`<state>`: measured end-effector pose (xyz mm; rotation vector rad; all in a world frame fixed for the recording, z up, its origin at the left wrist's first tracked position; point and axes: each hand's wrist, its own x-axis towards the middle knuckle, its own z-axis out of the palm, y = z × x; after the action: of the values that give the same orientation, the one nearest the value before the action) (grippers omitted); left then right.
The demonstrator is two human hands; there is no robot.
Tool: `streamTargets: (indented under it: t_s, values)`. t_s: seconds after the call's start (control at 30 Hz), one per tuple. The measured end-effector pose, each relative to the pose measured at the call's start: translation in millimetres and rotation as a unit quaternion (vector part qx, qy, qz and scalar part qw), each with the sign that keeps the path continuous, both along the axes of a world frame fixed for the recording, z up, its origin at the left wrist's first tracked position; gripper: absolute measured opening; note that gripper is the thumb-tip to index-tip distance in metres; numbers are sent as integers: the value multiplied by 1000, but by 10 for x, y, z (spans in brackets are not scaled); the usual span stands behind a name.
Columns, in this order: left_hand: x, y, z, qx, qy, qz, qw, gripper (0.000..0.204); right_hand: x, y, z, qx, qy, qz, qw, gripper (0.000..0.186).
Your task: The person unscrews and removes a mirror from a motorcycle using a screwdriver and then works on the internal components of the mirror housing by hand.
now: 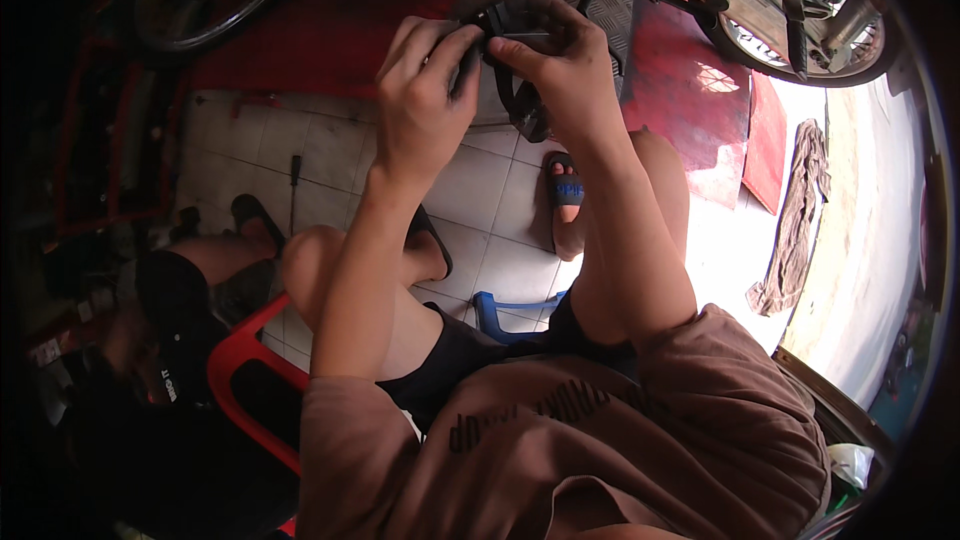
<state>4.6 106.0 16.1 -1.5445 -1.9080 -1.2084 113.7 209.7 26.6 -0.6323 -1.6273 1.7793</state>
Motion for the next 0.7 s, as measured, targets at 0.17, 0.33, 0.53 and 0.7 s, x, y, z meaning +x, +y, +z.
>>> streamTargets:
  t_s: [0.17,0.33,0.53,0.7]
  values:
    - [84,98,36,22,-45,-6,999,20,46,45,15,-16,53,-36,998,32]
    - [85,173,13,14,-7,-27,1000,22,128,146,21,64,15,-52,996,33]
    - [98,346,31,14,96,-97,990,22,294,368,35,150,-59,-55,985,38]
    - [237,442,30,18,2,-69,997,19,348,431,22,97,17,-75,992,44]
